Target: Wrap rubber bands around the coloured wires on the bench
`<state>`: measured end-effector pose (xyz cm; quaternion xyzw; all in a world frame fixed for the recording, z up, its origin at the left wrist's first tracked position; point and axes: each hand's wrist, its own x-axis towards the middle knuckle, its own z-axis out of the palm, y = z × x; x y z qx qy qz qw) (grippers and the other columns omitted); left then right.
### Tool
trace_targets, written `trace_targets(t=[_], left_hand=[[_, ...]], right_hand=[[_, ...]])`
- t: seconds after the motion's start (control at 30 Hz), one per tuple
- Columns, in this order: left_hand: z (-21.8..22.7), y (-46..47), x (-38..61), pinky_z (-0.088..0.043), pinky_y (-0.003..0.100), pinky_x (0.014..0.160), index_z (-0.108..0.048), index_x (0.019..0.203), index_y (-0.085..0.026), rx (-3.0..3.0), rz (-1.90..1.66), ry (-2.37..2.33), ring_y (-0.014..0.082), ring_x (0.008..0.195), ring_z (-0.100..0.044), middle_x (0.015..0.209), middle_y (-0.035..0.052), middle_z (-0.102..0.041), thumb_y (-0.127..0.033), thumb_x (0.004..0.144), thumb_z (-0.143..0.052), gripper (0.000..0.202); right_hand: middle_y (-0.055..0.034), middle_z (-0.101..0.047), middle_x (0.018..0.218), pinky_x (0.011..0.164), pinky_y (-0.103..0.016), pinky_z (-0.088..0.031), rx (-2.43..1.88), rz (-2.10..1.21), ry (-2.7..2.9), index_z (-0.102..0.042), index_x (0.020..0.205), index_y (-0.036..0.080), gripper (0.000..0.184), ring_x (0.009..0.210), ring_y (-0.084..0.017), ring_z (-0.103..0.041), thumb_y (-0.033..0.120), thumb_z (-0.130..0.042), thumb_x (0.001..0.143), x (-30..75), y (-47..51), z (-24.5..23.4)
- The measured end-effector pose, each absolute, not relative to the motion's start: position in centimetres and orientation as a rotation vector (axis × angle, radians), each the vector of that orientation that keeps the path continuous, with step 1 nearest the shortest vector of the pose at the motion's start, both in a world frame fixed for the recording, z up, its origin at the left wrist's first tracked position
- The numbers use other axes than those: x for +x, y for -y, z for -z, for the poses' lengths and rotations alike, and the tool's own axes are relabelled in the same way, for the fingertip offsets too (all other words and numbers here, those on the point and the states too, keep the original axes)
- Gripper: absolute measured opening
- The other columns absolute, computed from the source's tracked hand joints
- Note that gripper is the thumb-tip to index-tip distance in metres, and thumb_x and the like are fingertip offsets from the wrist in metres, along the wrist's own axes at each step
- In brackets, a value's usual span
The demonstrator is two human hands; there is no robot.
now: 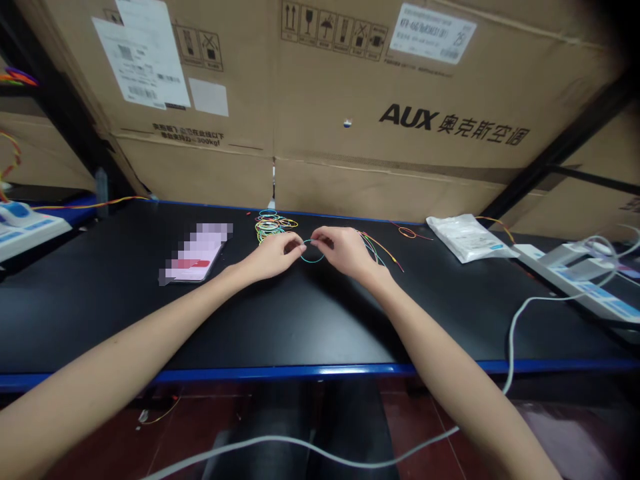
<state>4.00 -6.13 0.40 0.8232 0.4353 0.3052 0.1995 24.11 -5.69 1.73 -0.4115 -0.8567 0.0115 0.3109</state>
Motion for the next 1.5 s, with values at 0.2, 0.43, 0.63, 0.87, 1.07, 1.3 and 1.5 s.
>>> trace_targets(t=[0.2,0.43,0.63,0.87,1.07,1.3,1.5], left_hand=[[0.7,6.3,4.0,-0.042,0.047,0.103,-0.07,0.099,-0.017,2.633,-1.024,-1.178,0.0265,0.112,-0.055,0.114,0.0125,-0.065,-0.028,0.093,-0.046,0.027],[0.8,6.7,4.4,-0.039,0.049,0.109,-0.07,0.093,-0.014,2.741,-1.167,-1.194,0.028,0.123,-0.051,0.115,0.0131,-0.066,-0.021,0.095,-0.043,0.029],[0.2,7.2,4.5,-0.035,0.052,0.113,-0.07,0.088,-0.015,2.726,-1.169,-1.304,0.0296,0.134,-0.043,0.123,0.0137,-0.064,-0.02,0.094,-0.041,0.03],[0.1,7.0,4.5,-0.036,0.053,0.113,-0.068,0.081,-0.014,2.688,-1.16,-1.305,0.0296,0.133,-0.046,0.123,0.0144,-0.064,-0.02,0.094,-0.041,0.03],[0.5,7.2,4.6,-0.039,0.05,0.112,-0.069,0.085,-0.012,2.86,-1.162,-1.36,0.0303,0.134,-0.045,0.123,0.016,-0.063,-0.021,0.096,-0.041,0.031],[0.4,7.6,4.7,-0.041,0.056,0.109,-0.071,0.086,-0.012,2.965,-1.092,-1.429,0.0351,0.134,-0.045,0.127,0.0189,-0.062,-0.019,0.094,-0.044,0.028],[0.1,7.6,4.7,-0.032,0.058,0.115,-0.07,0.089,-0.011,2.973,-1.024,-1.456,0.034,0.137,-0.043,0.127,0.0177,-0.064,-0.018,0.095,-0.042,0.029]], right_hand=[[-0.0095,-0.071,0.111,0.092,-0.037,-0.049,-0.952,0.101,2.244,-0.071,0.093,0.02,0.013,0.106,-0.023,-0.063,0.02,-0.058,0.092,23.7,5.6,-1.0],[-0.0092,-0.074,0.102,0.103,-0.043,-0.046,-0.878,0.161,2.263,-0.072,0.092,0.017,0.021,0.119,-0.026,-0.057,0.016,-0.052,0.094,23.3,5.8,-1.0],[-0.0092,-0.073,0.105,0.102,-0.046,-0.047,-0.869,0.125,2.223,-0.072,0.096,0.019,0.02,0.117,-0.025,-0.058,0.02,-0.052,0.095,23.2,5.8,-1.0],[-0.009,-0.067,0.123,0.107,-0.049,-0.044,-0.866,0.274,2.138,-0.075,0.092,0.021,0.015,0.127,-0.027,-0.051,0.019,-0.06,0.09,23.4,5.7,-0.8],[-0.0056,-0.07,0.114,0.105,-0.047,-0.046,-0.831,0.364,2.199,-0.076,0.088,0.023,0.022,0.126,-0.026,-0.053,0.015,-0.056,0.091,23.5,5.8,-1.1],[-0.0097,-0.07,0.11,0.099,-0.044,-0.048,-0.879,0.261,2.36,-0.074,0.092,0.018,0.023,0.12,-0.027,-0.055,0.018,-0.051,0.095,23.6,5.9,-1.3],[-0.013,-0.068,0.11,0.094,-0.042,-0.049,-0.899,0.151,2.423,-0.067,0.099,0.014,0.025,0.106,-0.024,-0.059,0.019,-0.043,0.098,23.3,6.2,-1.3]])
